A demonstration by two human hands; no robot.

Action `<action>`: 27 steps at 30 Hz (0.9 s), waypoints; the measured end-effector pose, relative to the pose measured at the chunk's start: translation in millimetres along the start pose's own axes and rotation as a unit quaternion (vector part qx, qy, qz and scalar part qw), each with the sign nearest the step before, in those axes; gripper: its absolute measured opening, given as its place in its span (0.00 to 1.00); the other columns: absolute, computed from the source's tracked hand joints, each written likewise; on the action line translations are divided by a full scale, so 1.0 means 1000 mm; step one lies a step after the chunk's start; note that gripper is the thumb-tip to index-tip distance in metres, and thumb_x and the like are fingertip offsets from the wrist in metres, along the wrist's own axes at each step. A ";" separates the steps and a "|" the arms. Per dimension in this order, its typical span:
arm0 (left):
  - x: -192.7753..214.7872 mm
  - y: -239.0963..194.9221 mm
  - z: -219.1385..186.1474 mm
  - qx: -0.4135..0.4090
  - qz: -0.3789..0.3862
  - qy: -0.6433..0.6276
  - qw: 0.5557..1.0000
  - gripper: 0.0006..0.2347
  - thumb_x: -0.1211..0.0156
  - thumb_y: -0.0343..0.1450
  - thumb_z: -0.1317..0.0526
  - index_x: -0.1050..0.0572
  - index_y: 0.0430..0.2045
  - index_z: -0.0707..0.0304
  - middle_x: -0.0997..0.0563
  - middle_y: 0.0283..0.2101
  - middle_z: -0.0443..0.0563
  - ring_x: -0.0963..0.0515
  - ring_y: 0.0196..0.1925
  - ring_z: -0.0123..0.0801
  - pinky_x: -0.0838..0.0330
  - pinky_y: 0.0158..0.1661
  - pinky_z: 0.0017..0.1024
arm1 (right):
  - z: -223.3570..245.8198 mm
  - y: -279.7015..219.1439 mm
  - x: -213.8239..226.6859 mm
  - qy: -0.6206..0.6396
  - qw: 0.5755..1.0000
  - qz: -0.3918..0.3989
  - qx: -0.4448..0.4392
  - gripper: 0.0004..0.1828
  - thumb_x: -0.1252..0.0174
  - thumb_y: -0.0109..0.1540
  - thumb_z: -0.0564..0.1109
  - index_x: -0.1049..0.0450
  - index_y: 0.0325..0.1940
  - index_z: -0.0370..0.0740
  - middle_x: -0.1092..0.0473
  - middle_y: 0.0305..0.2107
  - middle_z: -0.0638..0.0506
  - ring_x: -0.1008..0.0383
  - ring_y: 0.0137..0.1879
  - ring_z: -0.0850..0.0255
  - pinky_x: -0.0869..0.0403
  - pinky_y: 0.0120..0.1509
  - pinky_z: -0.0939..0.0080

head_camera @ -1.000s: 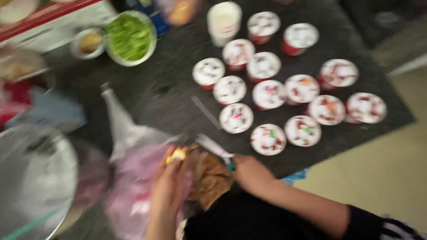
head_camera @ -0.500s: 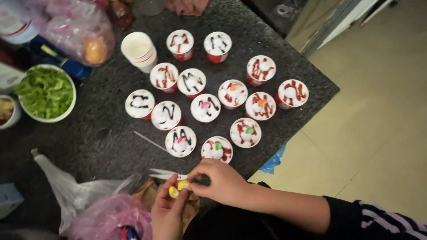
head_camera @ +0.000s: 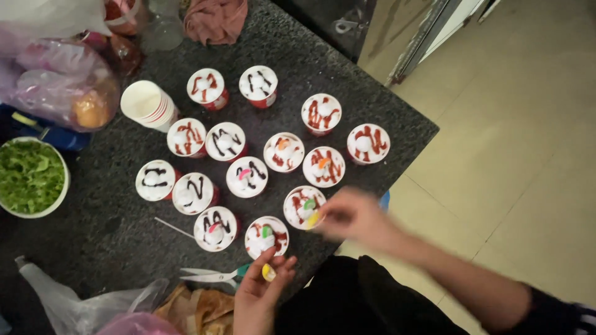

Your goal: The person decorates a series of cupcakes in red paper cups with white frosting and chocolate drizzle. They use scissors to cut small, colorful candies from a stick and place them on top of the cupcakes. The person also opens a small packet of candy and places pieces into the cupcakes.

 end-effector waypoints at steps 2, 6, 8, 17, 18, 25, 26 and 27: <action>-0.024 -0.010 -0.013 0.032 -0.035 0.007 0.999 0.22 0.38 0.68 0.79 0.24 0.60 0.78 0.18 0.46 0.70 0.14 0.54 0.66 0.20 0.53 0.47 | -0.039 0.019 0.057 0.028 0.995 -0.043 -0.087 0.11 0.25 0.56 0.47 0.16 0.41 0.45 0.18 0.35 0.55 0.18 0.40 0.66 0.19 0.47 0.67; -0.052 -0.026 -0.030 0.087 -0.114 0.011 0.990 0.21 0.41 0.70 0.79 0.24 0.60 0.79 0.19 0.47 0.70 0.16 0.56 0.66 0.24 0.56 0.46 | -0.078 0.051 0.150 -0.230 0.961 -0.148 0.043 0.13 0.34 0.63 0.54 0.17 0.50 0.53 0.29 0.40 0.53 0.30 0.45 0.62 0.30 0.50 0.59; -0.055 -0.028 -0.031 0.090 -0.124 0.017 0.988 0.20 0.43 0.71 0.79 0.24 0.60 0.79 0.20 0.48 0.70 0.16 0.56 0.67 0.24 0.57 0.48 | -0.090 0.066 0.165 -0.277 0.950 -0.137 0.039 0.16 0.38 0.66 0.58 0.17 0.53 0.52 0.31 0.40 0.52 0.33 0.45 0.59 0.30 0.48 0.56; -0.065 -0.030 -0.036 0.100 -0.180 0.041 0.978 0.20 0.43 0.72 0.79 0.24 0.60 0.79 0.20 0.48 0.69 0.17 0.55 0.65 0.24 0.56 0.45 | -0.097 0.098 0.169 -0.286 0.942 -0.094 0.147 0.12 0.38 0.68 0.52 0.15 0.51 0.48 0.35 0.38 0.52 0.34 0.46 0.56 0.34 0.48 0.55; -0.059 -0.026 -0.031 0.089 -0.167 0.036 0.981 0.20 0.44 0.72 0.79 0.25 0.61 0.79 0.20 0.48 0.70 0.17 0.54 0.66 0.24 0.56 0.47 | -0.096 0.098 0.168 -0.282 0.944 -0.090 0.147 0.12 0.38 0.68 0.53 0.15 0.51 0.48 0.36 0.38 0.52 0.34 0.45 0.56 0.34 0.48 0.55; -0.062 -0.025 -0.031 0.086 -0.163 0.037 0.982 0.19 0.45 0.72 0.79 0.24 0.60 0.81 0.20 0.48 0.72 0.17 0.54 0.67 0.24 0.57 0.49 | -0.109 0.103 0.165 -0.269 0.953 -0.073 0.117 0.13 0.37 0.68 0.52 0.15 0.53 0.50 0.35 0.41 0.52 0.33 0.47 0.56 0.32 0.51 0.55; -0.064 -0.025 -0.031 0.087 -0.163 0.038 0.982 0.19 0.45 0.72 0.79 0.24 0.60 0.81 0.20 0.48 0.72 0.17 0.54 0.67 0.24 0.57 0.49 | -0.110 0.103 0.164 -0.269 0.953 -0.074 0.116 0.13 0.37 0.68 0.52 0.15 0.53 0.50 0.35 0.41 0.52 0.33 0.47 0.56 0.32 0.51 0.55; -0.066 -0.025 -0.031 0.090 -0.168 0.041 0.981 0.19 0.44 0.72 0.79 0.24 0.59 0.80 0.20 0.47 0.71 0.17 0.53 0.66 0.24 0.56 0.48 | -0.112 0.104 0.164 -0.273 0.953 -0.074 0.108 0.13 0.37 0.68 0.53 0.15 0.53 0.50 0.35 0.41 0.52 0.33 0.47 0.56 0.32 0.50 0.55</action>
Point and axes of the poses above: each hand's wrist, its own y-axis towards the middle knuckle, its own x-axis out of the back of the hand, z = x × y, the point moved 5 cm from there along y, towards the middle knuckle
